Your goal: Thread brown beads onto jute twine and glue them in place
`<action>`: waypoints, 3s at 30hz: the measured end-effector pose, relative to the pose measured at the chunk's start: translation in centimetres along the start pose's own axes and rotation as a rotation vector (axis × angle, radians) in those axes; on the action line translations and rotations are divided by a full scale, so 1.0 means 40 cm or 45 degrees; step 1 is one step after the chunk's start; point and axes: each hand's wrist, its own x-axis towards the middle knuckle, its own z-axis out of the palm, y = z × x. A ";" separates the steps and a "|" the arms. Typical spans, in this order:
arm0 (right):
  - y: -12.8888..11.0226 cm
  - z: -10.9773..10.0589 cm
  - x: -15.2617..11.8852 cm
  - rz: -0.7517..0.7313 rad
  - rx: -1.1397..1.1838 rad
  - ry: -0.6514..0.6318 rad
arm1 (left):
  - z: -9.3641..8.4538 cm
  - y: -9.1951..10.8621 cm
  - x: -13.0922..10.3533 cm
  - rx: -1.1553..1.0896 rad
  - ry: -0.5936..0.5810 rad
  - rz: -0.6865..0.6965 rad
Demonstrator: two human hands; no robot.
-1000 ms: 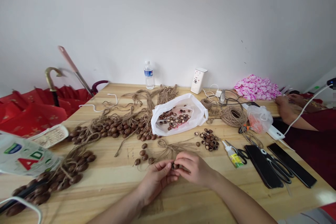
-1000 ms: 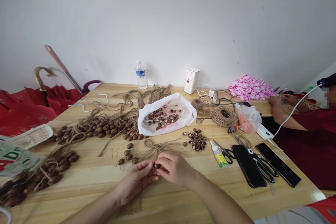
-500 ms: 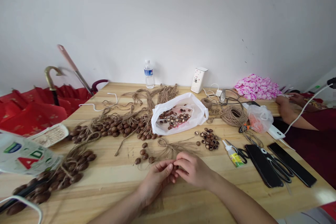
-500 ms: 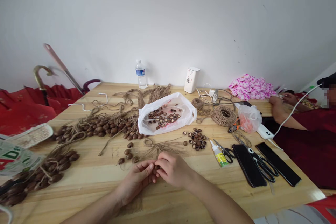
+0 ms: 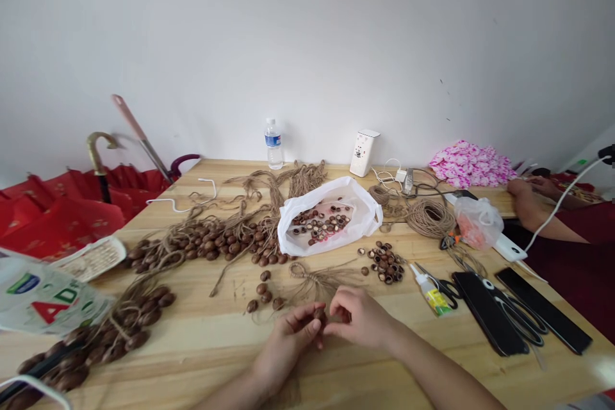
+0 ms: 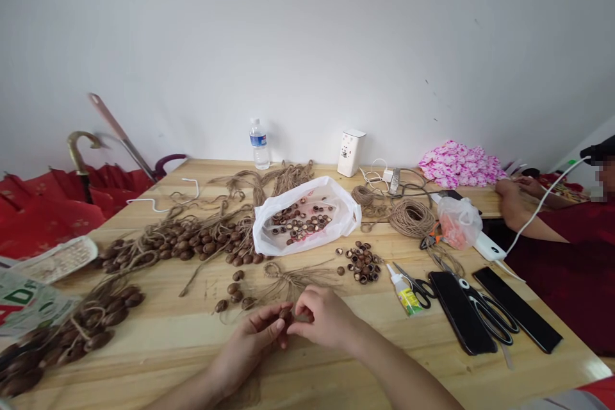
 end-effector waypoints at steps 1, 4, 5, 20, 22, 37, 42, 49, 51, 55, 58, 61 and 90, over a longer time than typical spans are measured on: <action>0.000 0.000 0.002 0.040 0.034 -0.017 | -0.001 0.000 -0.001 -0.008 0.010 -0.007; -0.002 0.009 0.006 0.112 0.153 0.001 | -0.003 0.000 0.000 -0.006 -0.015 -0.009; -0.003 0.015 0.008 0.123 0.192 0.018 | -0.003 0.000 0.000 -0.009 -0.032 -0.011; -0.004 0.041 0.008 0.114 0.217 0.127 | -0.008 0.000 0.003 -0.025 -0.097 0.007; -0.005 0.040 0.006 0.116 0.243 0.113 | -0.010 -0.002 0.004 -0.047 -0.074 -0.002; -0.002 0.093 0.014 0.259 0.646 0.151 | -0.009 0.001 0.010 -0.134 0.069 -0.058; -0.004 0.100 0.015 0.303 0.797 0.125 | -0.010 0.003 0.012 -0.157 0.054 -0.067; 0.010 0.129 0.013 0.286 0.988 0.091 | -0.014 0.007 0.019 -0.296 0.017 -0.108; 0.017 0.138 0.015 0.271 1.037 0.095 | -0.015 0.007 0.021 -0.323 0.007 -0.113; 0.024 0.143 0.019 0.243 1.105 0.070 | -0.015 0.005 0.022 -0.344 0.003 -0.090; 0.027 0.143 0.021 0.235 1.156 0.056 | -0.016 0.001 0.023 -0.360 0.002 -0.082; 0.030 0.144 0.021 0.195 1.157 0.007 | -0.018 -0.005 0.025 -0.378 0.005 -0.072; -0.002 0.124 0.029 0.101 0.938 0.065 | -0.007 0.003 0.025 -0.336 0.163 -0.080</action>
